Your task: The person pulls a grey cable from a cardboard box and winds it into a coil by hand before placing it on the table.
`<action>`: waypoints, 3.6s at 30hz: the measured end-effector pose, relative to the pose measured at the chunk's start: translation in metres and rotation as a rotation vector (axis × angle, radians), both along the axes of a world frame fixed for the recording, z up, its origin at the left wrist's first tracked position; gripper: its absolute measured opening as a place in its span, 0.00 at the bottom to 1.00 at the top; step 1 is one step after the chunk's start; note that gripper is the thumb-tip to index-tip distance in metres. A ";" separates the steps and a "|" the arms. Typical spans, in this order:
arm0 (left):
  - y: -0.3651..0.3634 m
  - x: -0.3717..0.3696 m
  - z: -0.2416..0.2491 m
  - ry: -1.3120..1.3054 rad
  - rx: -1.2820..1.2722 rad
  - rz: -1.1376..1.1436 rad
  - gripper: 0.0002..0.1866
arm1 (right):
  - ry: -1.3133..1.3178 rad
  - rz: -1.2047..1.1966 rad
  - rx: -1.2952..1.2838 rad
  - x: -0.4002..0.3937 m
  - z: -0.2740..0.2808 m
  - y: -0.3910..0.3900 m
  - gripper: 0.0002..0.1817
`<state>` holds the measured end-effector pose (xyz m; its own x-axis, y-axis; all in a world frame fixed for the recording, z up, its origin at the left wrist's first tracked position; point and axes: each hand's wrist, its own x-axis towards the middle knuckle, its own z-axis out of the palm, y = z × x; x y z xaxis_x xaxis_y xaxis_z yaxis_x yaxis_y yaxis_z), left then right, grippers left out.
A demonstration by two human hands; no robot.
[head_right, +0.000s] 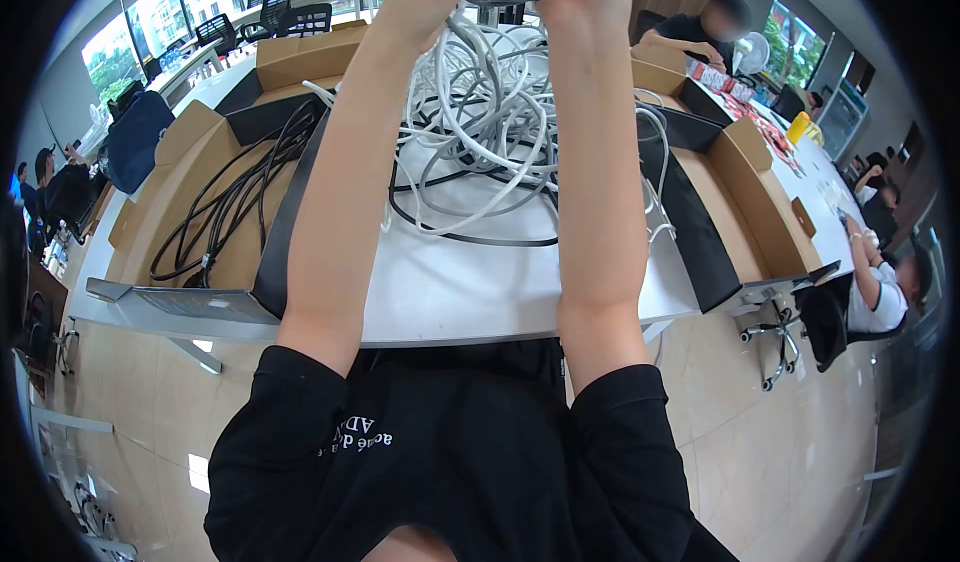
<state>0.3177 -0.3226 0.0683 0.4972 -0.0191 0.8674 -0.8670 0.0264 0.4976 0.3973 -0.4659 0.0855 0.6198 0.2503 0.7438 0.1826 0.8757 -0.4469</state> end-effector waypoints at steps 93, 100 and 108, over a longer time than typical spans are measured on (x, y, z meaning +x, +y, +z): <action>0.053 0.053 -0.015 0.159 0.135 0.072 0.14 | -0.302 -0.525 -0.365 -0.058 0.014 -0.029 0.18; 0.087 0.084 -0.024 0.138 -0.036 0.634 0.13 | -0.162 -0.210 -0.003 -0.044 0.013 -0.046 0.16; 0.097 0.032 -0.021 0.337 0.687 1.092 0.26 | -0.204 -0.199 0.157 -0.003 0.019 -0.107 0.17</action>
